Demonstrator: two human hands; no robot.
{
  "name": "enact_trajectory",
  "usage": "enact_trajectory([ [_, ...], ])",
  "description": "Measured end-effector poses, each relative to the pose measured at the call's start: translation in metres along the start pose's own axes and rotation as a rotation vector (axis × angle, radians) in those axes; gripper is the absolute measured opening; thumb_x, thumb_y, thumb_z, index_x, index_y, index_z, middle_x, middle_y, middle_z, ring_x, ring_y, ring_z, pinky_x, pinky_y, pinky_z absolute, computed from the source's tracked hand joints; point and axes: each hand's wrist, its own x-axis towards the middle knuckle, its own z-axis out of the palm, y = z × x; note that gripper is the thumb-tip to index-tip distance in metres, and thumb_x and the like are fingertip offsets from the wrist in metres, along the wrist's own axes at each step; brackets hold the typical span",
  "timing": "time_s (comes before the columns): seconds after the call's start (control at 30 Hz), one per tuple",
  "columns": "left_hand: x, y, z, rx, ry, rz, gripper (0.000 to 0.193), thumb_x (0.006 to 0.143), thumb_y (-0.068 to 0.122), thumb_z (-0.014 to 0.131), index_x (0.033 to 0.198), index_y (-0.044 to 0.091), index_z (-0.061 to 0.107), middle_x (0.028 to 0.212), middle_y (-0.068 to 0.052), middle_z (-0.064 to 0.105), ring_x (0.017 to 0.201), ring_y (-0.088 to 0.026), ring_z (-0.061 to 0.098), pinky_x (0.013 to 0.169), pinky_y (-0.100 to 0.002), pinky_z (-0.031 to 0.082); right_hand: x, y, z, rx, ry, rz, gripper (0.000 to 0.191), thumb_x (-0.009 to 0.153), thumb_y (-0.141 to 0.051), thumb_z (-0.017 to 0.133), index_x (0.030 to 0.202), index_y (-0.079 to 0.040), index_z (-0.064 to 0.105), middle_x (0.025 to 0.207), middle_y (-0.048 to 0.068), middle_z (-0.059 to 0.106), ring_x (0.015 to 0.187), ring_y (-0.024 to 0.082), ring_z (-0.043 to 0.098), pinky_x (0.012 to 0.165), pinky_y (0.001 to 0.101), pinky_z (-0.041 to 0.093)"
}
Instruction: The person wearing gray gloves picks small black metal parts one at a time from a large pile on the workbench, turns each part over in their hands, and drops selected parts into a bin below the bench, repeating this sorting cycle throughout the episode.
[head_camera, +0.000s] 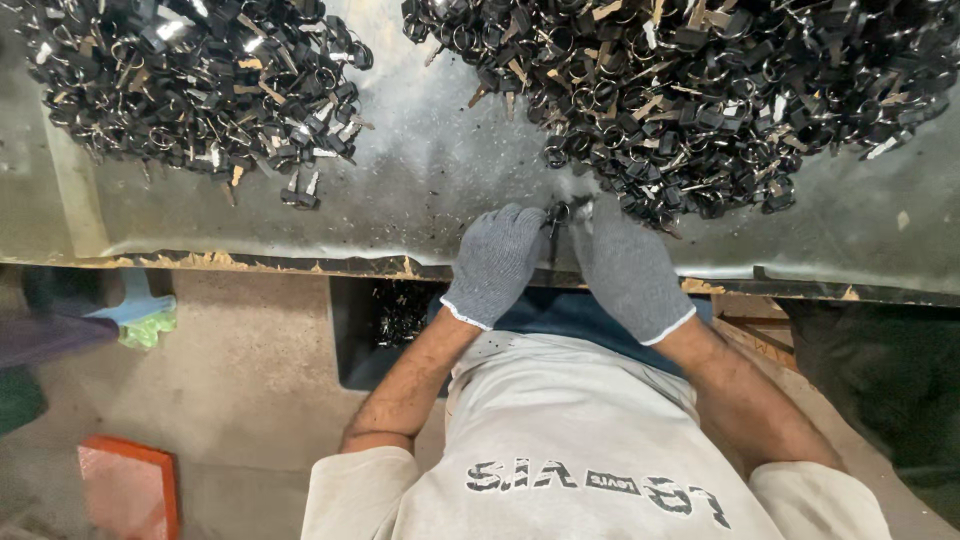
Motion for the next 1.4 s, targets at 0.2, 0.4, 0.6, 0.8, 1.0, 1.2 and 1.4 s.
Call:
enact_trajectory([
  [0.2,-0.004,0.0,-0.001,0.112,-0.069,0.026,0.016,0.091,0.011,0.063,0.107,0.008,0.061,0.092,-0.013,0.061,0.088,-0.034,0.064,0.081,-0.046,0.052,-0.013,-0.024,0.009,-0.381,0.037,-0.117,0.013,0.104,-0.018,0.059,0.112,-0.008,0.058,0.079,0.015,0.07,0.063,0.03,0.071,0.049,0.0418,0.056],
  [0.4,-0.004,0.0,-0.005,0.055,-0.005,-0.003,0.019,0.09,0.012,0.063,0.108,0.008,0.062,0.094,-0.013,0.063,0.089,-0.034,0.065,0.08,-0.046,0.052,0.01,-0.014,-0.021,0.119,-0.169,-0.074,0.053,0.096,-0.023,0.064,0.137,0.007,0.052,0.073,0.016,0.068,0.061,0.035,0.07,0.053,0.0445,0.057],
  [0.6,-0.006,0.001,0.003,0.08,-0.031,-0.002,0.021,0.09,0.009,0.063,0.11,0.006,0.062,0.096,-0.014,0.062,0.09,-0.034,0.064,0.083,-0.045,0.052,-0.008,-0.032,0.004,-0.364,-0.134,0.007,0.02,0.108,-0.024,0.062,0.111,-0.004,0.062,0.083,0.018,0.07,0.064,0.034,0.071,0.053,0.0466,0.058],
  [0.8,-0.005,-0.004,0.001,0.04,-0.013,0.011,0.017,0.093,0.013,0.065,0.108,0.006,0.063,0.091,-0.013,0.061,0.087,-0.033,0.064,0.079,-0.046,0.052,0.003,-0.019,0.001,-0.167,-0.029,-0.14,0.059,0.095,-0.019,0.064,0.145,0.009,0.052,0.113,0.028,0.069,0.08,0.033,0.073,0.065,0.0424,0.061],
  [1.0,0.0,0.003,-0.007,0.075,0.019,0.015,0.017,0.092,0.012,0.067,0.108,0.009,0.062,0.096,-0.012,0.063,0.09,-0.032,0.065,0.082,-0.044,0.053,0.003,-0.026,-0.008,-0.271,0.149,-0.216,0.038,0.097,-0.015,0.062,0.132,0.0,0.055,0.13,0.027,0.069,0.09,0.033,0.074,0.07,0.0394,0.061],
  [1.2,0.013,0.005,-0.049,0.284,0.422,-0.35,0.044,0.089,0.016,0.071,0.131,0.003,0.064,0.104,-0.015,0.064,0.098,-0.036,0.063,0.09,-0.052,0.048,0.001,-0.015,-0.01,-0.065,-0.041,-0.183,0.072,0.094,-0.028,0.069,0.151,0.01,0.047,0.121,0.027,0.067,0.083,0.035,0.073,0.07,0.0448,0.061],
  [1.4,0.069,0.014,-0.008,0.083,0.178,-0.268,0.034,0.085,0.033,0.079,0.11,0.012,0.069,0.111,-0.012,0.066,0.105,-0.031,0.06,0.085,-0.05,0.046,-0.005,-0.017,-0.004,-0.288,-0.11,-0.174,0.035,0.094,-0.027,0.071,0.112,-0.008,0.048,0.143,0.021,0.062,0.095,0.037,0.072,0.078,0.0487,0.061],
])
